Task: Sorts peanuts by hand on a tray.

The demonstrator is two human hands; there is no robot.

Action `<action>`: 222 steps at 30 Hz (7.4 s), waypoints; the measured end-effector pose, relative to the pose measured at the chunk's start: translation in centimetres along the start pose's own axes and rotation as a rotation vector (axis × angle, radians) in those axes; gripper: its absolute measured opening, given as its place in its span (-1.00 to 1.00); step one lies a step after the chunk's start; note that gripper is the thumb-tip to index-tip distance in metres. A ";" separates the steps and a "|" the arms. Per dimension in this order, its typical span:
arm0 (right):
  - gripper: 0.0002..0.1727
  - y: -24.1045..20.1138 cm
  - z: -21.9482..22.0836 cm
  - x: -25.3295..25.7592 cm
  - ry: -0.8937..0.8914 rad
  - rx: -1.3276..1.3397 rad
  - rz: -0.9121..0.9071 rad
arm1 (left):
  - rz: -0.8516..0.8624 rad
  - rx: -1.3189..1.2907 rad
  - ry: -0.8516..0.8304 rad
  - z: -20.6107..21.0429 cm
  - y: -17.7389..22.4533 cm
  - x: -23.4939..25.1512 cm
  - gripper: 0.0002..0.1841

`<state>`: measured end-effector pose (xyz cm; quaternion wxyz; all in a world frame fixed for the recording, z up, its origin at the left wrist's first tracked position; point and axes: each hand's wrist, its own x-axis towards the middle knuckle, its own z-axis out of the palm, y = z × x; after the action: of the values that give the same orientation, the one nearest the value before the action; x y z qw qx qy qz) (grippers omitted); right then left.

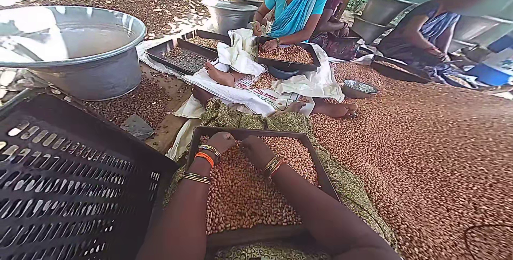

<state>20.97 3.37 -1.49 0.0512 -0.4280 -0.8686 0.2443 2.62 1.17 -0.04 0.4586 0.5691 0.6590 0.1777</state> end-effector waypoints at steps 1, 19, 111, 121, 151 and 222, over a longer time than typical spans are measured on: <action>-0.70 0.2 0.1 0.2 -0.018 -0.012 0.003 | -0.011 0.107 -0.050 0.1 0.1 0.2 -0.70; -0.70 2.7 -4.0 -3.6 -0.632 0.703 -0.610 | -0.012 -0.143 0.149 0.0 -0.2 0.5 -0.70; -0.73 -0.7 -0.3 -1.3 -0.275 -0.164 -0.042 | -0.001 0.407 0.010 1.4 0.7 0.5 -0.73; -0.72 0.6 -0.5 -0.8 -0.167 0.052 -0.010 | 0.092 0.310 -0.028 1.4 0.5 0.7 -0.73; -0.68 0.5 -4.0 -1.5 0.082 0.332 -0.045 | -0.219 -0.698 -0.118 2.2 1.0 -0.9 -0.26; -0.71 -0.2 -9.4 -6.0 -0.558 -0.273 -0.133 | -0.009 -0.332 -0.042 1.5 0.4 0.1 -0.79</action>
<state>27.39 2.17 7.53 -0.2314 -0.2897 -0.8999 0.2296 4.07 0.94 -0.56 0.5607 0.4860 0.6136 0.2701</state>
